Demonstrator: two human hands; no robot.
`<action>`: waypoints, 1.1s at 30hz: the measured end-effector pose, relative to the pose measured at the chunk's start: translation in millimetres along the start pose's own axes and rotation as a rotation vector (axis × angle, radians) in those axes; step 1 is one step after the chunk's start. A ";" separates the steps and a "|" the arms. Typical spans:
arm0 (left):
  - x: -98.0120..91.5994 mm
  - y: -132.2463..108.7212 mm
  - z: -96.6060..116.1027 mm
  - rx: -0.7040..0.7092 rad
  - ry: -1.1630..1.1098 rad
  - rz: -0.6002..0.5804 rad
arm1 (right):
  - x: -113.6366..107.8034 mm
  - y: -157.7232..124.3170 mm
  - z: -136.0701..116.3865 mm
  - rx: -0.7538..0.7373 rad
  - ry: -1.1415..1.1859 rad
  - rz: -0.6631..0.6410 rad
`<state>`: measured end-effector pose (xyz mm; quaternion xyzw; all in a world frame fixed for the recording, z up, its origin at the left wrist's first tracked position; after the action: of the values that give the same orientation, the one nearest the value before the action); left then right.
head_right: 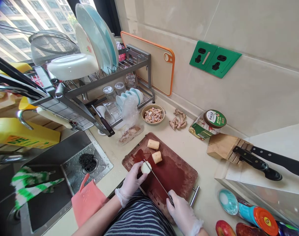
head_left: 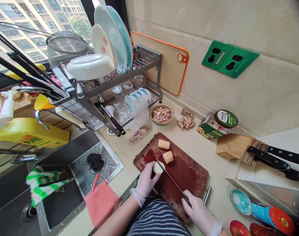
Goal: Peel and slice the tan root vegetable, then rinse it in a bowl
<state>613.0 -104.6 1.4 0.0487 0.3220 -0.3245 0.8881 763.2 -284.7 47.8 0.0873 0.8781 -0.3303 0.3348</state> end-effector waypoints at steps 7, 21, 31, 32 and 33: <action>-1.8 -0.7 1.6 -0.051 -0.017 -0.008 | -14.0 -6.5 -6.9 -0.073 0.162 -0.022; -1.0 -1.7 -2.6 -0.064 -0.073 -0.002 | -13.3 -29.0 6.7 0.011 0.126 -0.065; -1.9 -1.8 -1.4 -0.065 -0.092 0.002 | -18.9 -28.3 -1.2 0.012 0.149 -0.017; -2.4 -1.8 -0.9 -0.068 -0.093 0.005 | -19.7 -28.4 -2.5 0.009 0.153 -0.010; -2.8 -1.7 -0.5 -0.071 -0.094 0.006 | -20.8 -28.5 -3.6 0.006 0.156 -0.004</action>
<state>610.1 -104.2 3.0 0.0032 0.2911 -0.3121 0.9044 766.4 -302.9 78.1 0.1121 0.9007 -0.3257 0.2647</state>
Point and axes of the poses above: each hand's wrist, its own y-axis towards the middle knuckle, its own x-axis out of the palm, z = x × y, the point moved 2 cm from there along y, towards the middle knuckle, and after that the axes turned 8 degrees about y, right-handed, at the moved point
